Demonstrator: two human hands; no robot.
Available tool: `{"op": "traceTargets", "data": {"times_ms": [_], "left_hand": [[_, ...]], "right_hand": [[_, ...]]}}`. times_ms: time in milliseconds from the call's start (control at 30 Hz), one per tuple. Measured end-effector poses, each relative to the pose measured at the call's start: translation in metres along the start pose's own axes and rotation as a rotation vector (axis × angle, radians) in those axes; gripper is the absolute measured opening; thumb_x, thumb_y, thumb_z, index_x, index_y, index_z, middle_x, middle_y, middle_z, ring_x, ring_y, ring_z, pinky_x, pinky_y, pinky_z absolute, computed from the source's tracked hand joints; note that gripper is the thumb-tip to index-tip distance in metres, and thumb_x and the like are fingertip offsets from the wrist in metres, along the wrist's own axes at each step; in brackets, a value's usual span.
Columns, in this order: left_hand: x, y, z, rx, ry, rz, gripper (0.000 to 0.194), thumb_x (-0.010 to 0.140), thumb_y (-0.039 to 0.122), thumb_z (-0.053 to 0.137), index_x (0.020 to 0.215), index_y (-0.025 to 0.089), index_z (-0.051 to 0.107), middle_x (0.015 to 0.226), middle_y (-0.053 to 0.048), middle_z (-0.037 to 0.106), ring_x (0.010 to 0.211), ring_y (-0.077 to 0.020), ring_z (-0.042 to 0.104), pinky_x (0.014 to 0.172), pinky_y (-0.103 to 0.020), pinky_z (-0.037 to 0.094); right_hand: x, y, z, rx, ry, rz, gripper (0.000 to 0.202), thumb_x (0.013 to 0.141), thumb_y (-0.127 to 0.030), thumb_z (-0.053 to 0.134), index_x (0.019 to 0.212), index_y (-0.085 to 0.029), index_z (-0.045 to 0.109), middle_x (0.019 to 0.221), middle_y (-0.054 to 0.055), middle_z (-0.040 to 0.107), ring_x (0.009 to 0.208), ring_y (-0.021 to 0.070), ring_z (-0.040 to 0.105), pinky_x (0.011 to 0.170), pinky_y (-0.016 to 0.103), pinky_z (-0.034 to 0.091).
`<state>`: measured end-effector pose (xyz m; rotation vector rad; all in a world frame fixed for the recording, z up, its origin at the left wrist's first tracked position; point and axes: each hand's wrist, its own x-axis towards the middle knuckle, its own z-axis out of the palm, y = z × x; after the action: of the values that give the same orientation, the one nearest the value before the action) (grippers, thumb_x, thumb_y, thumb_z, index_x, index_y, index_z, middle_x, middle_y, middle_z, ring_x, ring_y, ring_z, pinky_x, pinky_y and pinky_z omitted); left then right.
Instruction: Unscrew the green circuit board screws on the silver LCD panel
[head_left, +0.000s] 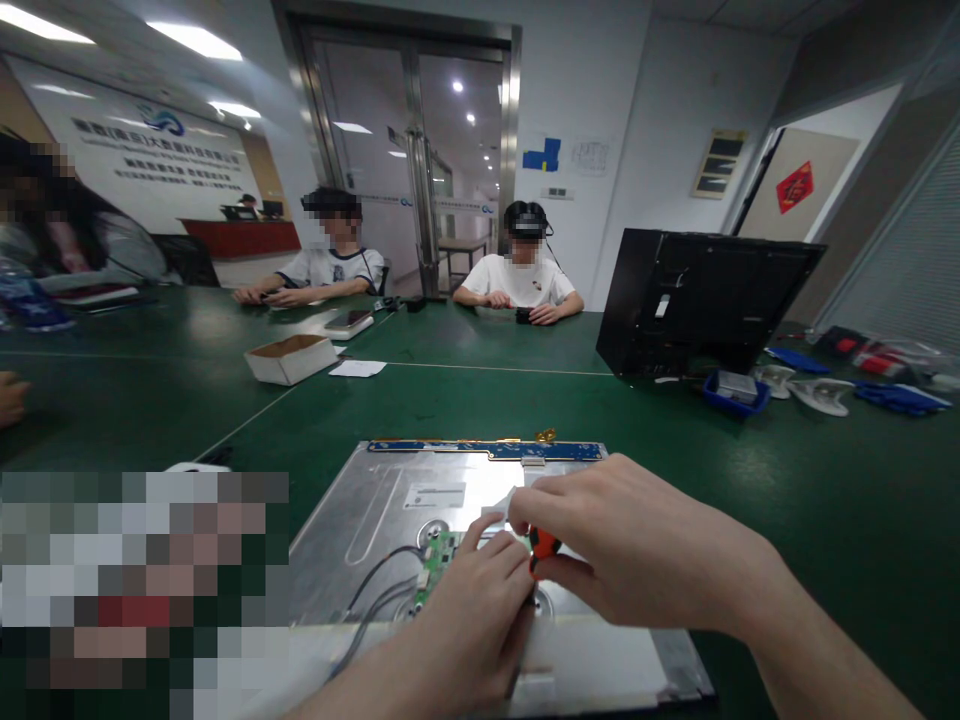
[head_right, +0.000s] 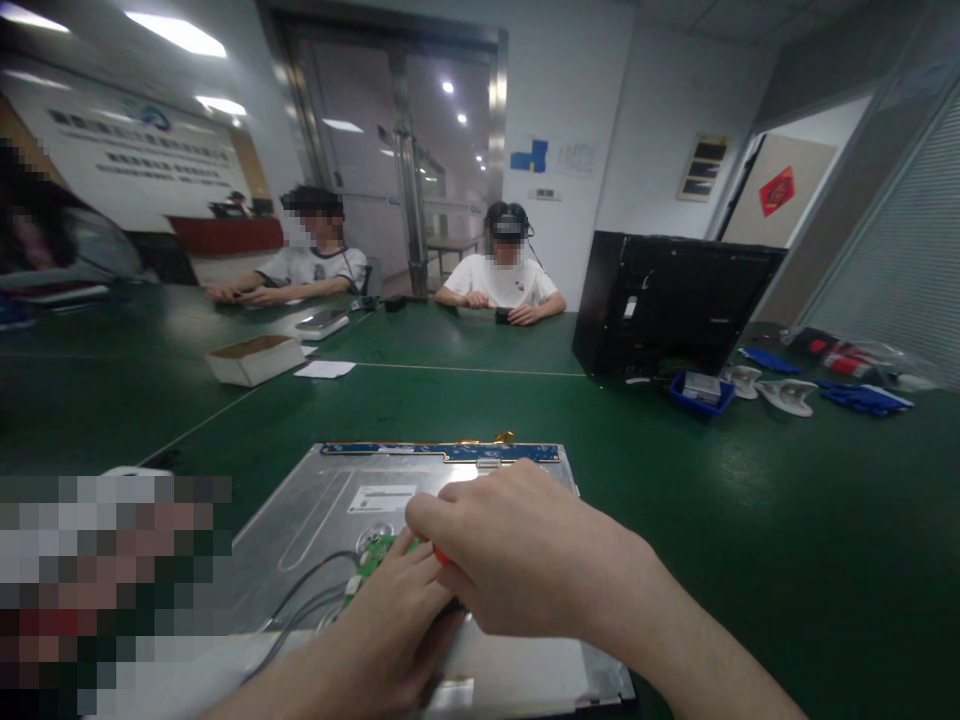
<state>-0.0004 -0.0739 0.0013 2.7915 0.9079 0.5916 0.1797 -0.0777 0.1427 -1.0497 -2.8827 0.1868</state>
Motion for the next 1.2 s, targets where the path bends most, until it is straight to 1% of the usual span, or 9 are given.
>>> {"op": "traceTargets", "data": {"times_ms": [100, 367, 600, 800, 933, 1000, 1100, 1200], "left_hand": [[-0.0005, -0.0007, 0.0006, -0.001, 0.002, 0.007, 0.022, 0.082, 0.017, 0.051, 0.102, 0.021, 0.06, 0.101, -0.008, 0.066, 0.1, -0.0273, 0.058, 0.108, -0.053, 0.028], [-0.0012, -0.0041, 0.0045, -0.009, 0.009, 0.007, 0.022, 0.08, 0.016, 0.052, 0.1, 0.022, 0.06, 0.099, -0.007, 0.067, 0.098, -0.0266, 0.059, 0.109, -0.052, 0.028], [-0.0007, -0.0035, 0.005, -0.008, -0.006, 0.019, 0.025, 0.079, 0.016, 0.051, 0.102, 0.022, 0.059, 0.101, -0.008, 0.067, 0.098, -0.0267, 0.059, 0.108, -0.052, 0.029], [-0.0013, -0.0043, 0.006, -0.001, -0.009, 0.018, 0.026, 0.079, 0.016, 0.052, 0.103, 0.022, 0.059, 0.101, -0.008, 0.066, 0.099, -0.0272, 0.059, 0.107, -0.051, 0.029], [-0.002, -0.0058, 0.0076, -0.008, -0.001, 0.022, 0.024, 0.078, 0.016, 0.053, 0.1, 0.022, 0.058, 0.101, -0.007, 0.066, 0.099, -0.0267, 0.059, 0.107, -0.051, 0.029], [-0.0021, -0.0061, 0.008, -0.023, 0.01, 0.026, 0.024, 0.078, 0.016, 0.053, 0.101, 0.021, 0.058, 0.102, -0.007, 0.066, 0.099, -0.0264, 0.059, 0.108, -0.051, 0.029], [-0.0016, -0.0061, 0.0079, -0.022, 0.011, 0.032, 0.026, 0.079, 0.016, 0.053, 0.104, 0.021, 0.057, 0.104, -0.007, 0.065, 0.1, -0.0263, 0.059, 0.108, -0.051, 0.029], [-0.001, -0.0062, 0.0076, -0.022, 0.01, 0.044, 0.028, 0.079, 0.017, 0.053, 0.107, 0.021, 0.056, 0.105, -0.007, 0.065, 0.102, -0.0265, 0.058, 0.107, -0.051, 0.029]], "right_hand": [[0.0001, 0.0008, 0.0009, -0.007, 0.0, 0.007, 0.006, 0.091, -0.023, 0.054, 0.096, -0.021, 0.055, 0.092, 0.003, 0.07, 0.081, 0.0181, 0.063, 0.06, 0.028, 0.034], [-0.0021, 0.0017, 0.0019, -0.002, -0.003, 0.031, 0.005, 0.091, -0.026, 0.053, 0.091, -0.021, 0.053, 0.086, 0.002, 0.069, 0.073, 0.0173, 0.062, 0.056, 0.027, 0.033], [-0.0024, 0.0023, 0.0042, -0.058, -0.034, -0.001, 0.002, 0.088, -0.02, 0.054, 0.09, -0.02, 0.052, 0.088, 0.003, 0.069, 0.072, 0.0174, 0.061, 0.055, 0.029, 0.032], [-0.0009, 0.0015, 0.004, -0.04, -0.013, 0.025, 0.001, 0.089, -0.022, 0.053, 0.09, -0.02, 0.053, 0.088, 0.003, 0.07, 0.075, 0.018, 0.063, 0.057, 0.029, 0.032], [-0.0022, 0.0015, 0.0035, -0.026, -0.002, 0.016, 0.001, 0.09, -0.022, 0.054, 0.09, -0.021, 0.054, 0.087, 0.002, 0.07, 0.073, 0.0169, 0.062, 0.057, 0.028, 0.031], [-0.0026, 0.0015, 0.0033, -0.019, -0.003, 0.019, 0.002, 0.09, -0.023, 0.055, 0.09, -0.021, 0.055, 0.086, 0.001, 0.07, 0.072, 0.0165, 0.062, 0.056, 0.028, 0.031], [-0.0025, 0.0016, 0.0026, -0.024, -0.008, 0.04, 0.008, 0.09, -0.029, 0.059, 0.089, -0.022, 0.058, 0.084, 0.0, 0.071, 0.072, 0.0166, 0.062, 0.055, 0.027, 0.028], [-0.0018, 0.002, 0.0018, -0.034, -0.008, 0.036, 0.01, 0.091, -0.031, 0.057, 0.086, -0.022, 0.059, 0.081, 0.0, 0.07, 0.068, 0.0154, 0.061, 0.053, 0.028, 0.025]]}}
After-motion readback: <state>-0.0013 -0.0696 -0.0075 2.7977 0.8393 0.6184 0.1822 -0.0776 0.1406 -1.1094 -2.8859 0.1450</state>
